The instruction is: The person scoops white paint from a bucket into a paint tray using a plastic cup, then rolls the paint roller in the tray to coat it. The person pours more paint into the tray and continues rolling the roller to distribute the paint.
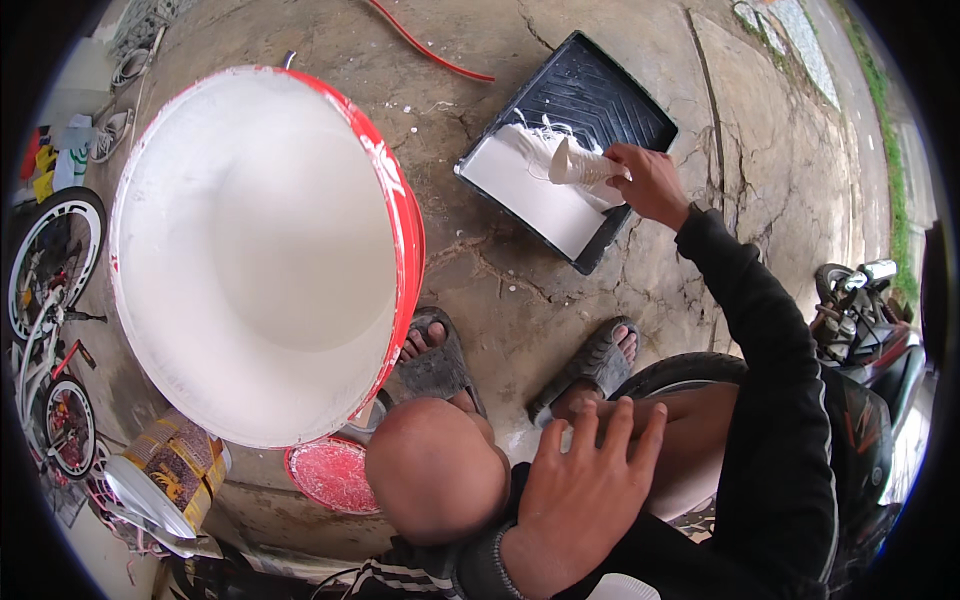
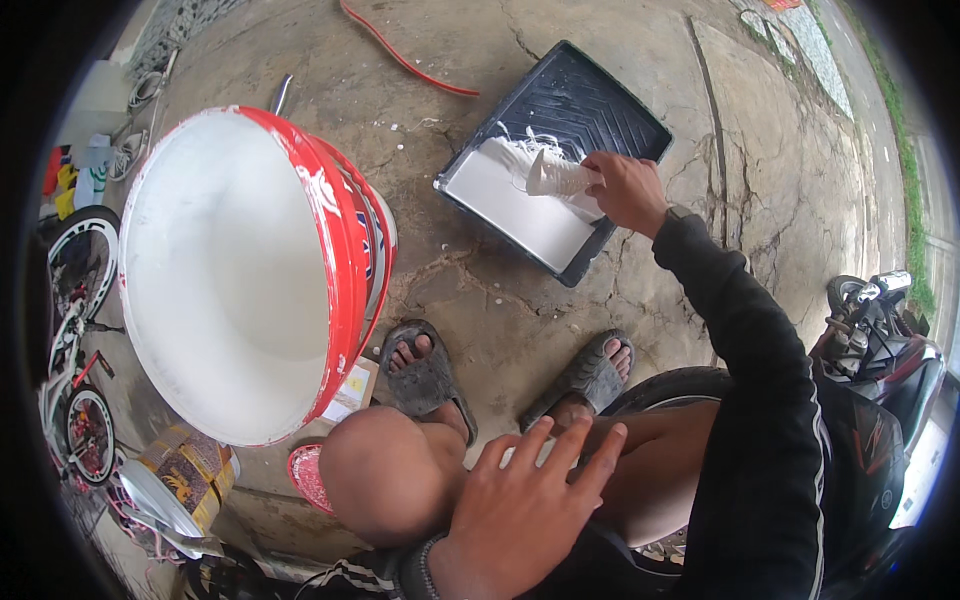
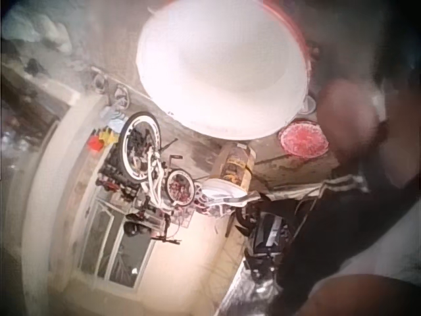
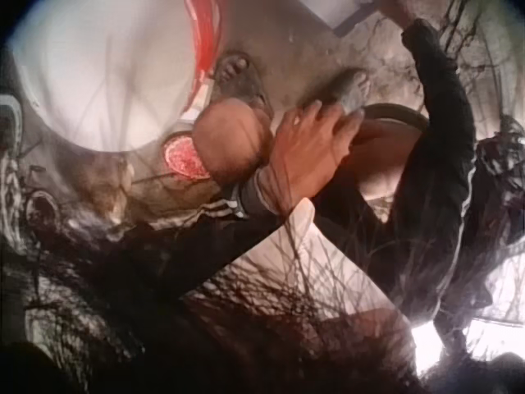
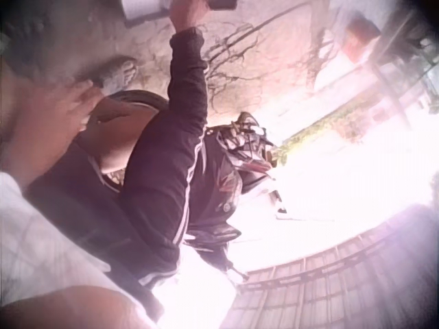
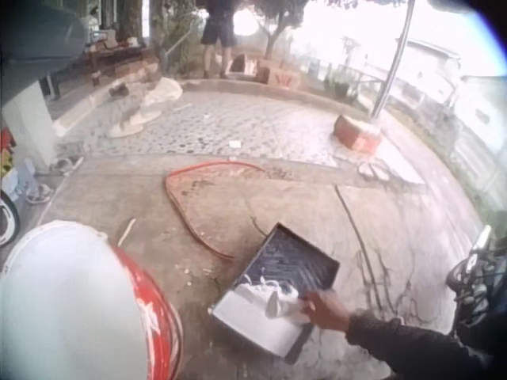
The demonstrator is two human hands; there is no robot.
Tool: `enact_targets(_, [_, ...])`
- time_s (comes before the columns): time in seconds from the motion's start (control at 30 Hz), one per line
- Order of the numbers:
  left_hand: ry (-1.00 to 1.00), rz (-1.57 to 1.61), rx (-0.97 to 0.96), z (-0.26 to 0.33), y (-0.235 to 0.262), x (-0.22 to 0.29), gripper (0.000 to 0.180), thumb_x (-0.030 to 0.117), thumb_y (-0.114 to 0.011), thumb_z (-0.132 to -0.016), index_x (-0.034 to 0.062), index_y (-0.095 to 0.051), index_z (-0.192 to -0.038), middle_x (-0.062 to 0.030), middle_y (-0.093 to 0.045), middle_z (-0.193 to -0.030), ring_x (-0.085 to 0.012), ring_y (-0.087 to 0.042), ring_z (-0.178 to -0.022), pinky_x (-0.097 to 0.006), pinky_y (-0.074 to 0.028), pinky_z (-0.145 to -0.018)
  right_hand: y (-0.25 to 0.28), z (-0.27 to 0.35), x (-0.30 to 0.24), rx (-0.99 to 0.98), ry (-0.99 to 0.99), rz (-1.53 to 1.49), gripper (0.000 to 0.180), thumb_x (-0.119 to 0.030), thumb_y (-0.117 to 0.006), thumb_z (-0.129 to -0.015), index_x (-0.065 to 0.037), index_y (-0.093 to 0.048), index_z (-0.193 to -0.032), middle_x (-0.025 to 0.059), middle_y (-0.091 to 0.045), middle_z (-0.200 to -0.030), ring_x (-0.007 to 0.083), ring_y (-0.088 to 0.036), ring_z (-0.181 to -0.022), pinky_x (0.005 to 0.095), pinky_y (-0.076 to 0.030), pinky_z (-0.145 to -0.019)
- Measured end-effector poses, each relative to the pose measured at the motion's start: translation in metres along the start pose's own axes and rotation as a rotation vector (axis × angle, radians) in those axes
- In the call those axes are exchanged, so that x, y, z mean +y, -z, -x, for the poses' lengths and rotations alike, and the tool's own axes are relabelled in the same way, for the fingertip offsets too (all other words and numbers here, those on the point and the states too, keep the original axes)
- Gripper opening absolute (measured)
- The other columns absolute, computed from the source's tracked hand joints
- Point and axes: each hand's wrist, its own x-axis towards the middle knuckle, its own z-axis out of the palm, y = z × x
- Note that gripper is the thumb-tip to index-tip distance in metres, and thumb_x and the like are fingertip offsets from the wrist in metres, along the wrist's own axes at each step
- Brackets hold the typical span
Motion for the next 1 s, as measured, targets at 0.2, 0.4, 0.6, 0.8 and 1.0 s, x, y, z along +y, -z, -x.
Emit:
enact_targets(0.2, [0.289, -0.010, -0.241, -0.021, 0.030, -0.003, 0.058, 0.024, -0.069, -0.094, 0.0091, -0.054, -0.148, -0.0103, -0.065, -0.130, -0.0296, -0.066, -0.112, -0.048, -0.051, -0.094, -0.017, 0.043, 0.024, 0.139, -0.194, -0.444, 0.034, -0.004, -0.075, -0.084, -0.004, -0.066, -0.117, 0.0171, -0.075, -0.109, 0.0365, -0.070, -0.110, 0.0416, -0.054, -0.091])
enact_targets(0.4, [0.368, 0.186, -0.149, 0.005, 0.028, 0.016, 0.052, 0.013, -0.064, -0.092, 0.0065, -0.057, -0.143, -0.0116, -0.068, -0.125, -0.0340, -0.064, -0.112, -0.044, -0.051, -0.095, 0.018, 0.070, 0.004, 0.174, -0.336, -0.628, 0.035, -0.008, -0.078, -0.084, -0.004, -0.066, -0.117, 0.0155, -0.076, -0.109, 0.0322, -0.073, -0.107, 0.0409, -0.055, -0.089])
enact_targets(0.6, [0.456, 0.236, 0.123, 0.090, 0.071, 0.058, 0.043, 0.012, -0.064, -0.091, 0.0057, -0.062, -0.133, -0.0130, -0.066, -0.125, -0.0344, -0.060, -0.119, -0.047, -0.045, -0.103, 0.074, 0.111, -0.028, 0.287, -0.358, -0.489, 0.034, -0.002, -0.076, -0.084, -0.004, -0.065, -0.115, 0.0168, -0.075, -0.107, 0.0330, -0.074, -0.105, 0.0413, -0.055, -0.088])
enact_targets(0.8, [0.726, 0.276, 0.319, 0.175, 0.063, 0.085, 0.035, 0.011, -0.065, -0.092, 0.0033, -0.066, -0.127, -0.0146, -0.066, -0.126, -0.0373, -0.059, -0.119, -0.048, -0.046, -0.103, 0.113, 0.126, -0.051, 0.348, -0.255, -0.375, 0.039, 0.002, -0.074, -0.081, -0.004, -0.064, -0.119, 0.0184, -0.075, -0.109, 0.0345, -0.073, -0.108, 0.0419, -0.056, -0.089])
enact_targets(1.0, [0.853, 0.308, 0.364, 0.200, 0.026, 0.118, 0.035, 0.016, -0.066, -0.094, 0.0040, -0.065, -0.128, -0.0150, -0.065, -0.127, -0.0379, -0.059, -0.119, -0.047, -0.046, -0.104, 0.118, 0.136, -0.046, 0.326, -0.283, -0.538, 0.039, 0.001, -0.071, -0.088, -0.001, -0.062, -0.125, 0.0215, -0.074, -0.112, 0.0349, -0.073, -0.110, 0.0413, -0.056, -0.087])
